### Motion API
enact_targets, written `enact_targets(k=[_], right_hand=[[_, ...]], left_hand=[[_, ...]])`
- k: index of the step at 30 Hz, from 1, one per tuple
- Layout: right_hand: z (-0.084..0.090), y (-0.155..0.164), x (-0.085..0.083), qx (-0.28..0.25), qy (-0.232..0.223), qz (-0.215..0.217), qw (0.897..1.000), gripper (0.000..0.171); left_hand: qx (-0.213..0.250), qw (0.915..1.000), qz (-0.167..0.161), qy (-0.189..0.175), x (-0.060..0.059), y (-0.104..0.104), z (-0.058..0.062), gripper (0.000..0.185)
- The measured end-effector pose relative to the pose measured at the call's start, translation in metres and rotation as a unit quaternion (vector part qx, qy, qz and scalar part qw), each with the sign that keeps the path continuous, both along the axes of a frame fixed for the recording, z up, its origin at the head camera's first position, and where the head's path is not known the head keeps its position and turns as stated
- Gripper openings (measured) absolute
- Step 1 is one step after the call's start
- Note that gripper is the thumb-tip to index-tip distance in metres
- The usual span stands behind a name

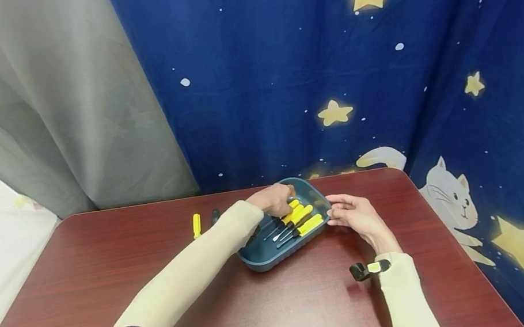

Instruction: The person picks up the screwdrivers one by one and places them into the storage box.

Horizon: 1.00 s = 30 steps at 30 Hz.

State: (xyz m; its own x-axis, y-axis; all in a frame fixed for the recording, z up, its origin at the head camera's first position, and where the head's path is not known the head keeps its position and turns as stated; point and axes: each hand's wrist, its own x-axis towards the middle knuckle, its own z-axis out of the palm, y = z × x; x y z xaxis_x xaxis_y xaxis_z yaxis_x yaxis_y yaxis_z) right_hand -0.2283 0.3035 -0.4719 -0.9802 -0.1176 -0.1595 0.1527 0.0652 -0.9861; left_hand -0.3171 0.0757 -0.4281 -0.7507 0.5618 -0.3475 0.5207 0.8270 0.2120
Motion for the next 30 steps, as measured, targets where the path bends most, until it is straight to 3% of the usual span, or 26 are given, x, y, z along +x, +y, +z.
enact_targets(k=[10,21,30], right_hand=[[0.000,0.000,0.000,0.001,0.001,0.007,1.000,0.052],[-0.001,0.001,-0.001,0.002,-0.001,0.004,1.000,0.053],[-0.001,0.000,-0.001,0.001,-0.001,0.004,1.000,0.053]], left_hand=[[0.012,0.9999,-0.002,0.005,0.006,-0.003,0.009,0.057],[0.058,0.9958,-0.021,0.068,0.014,-0.016,0.017,0.064],[0.134,0.9875,0.018,0.081,0.021,-0.033,0.022,0.067]])
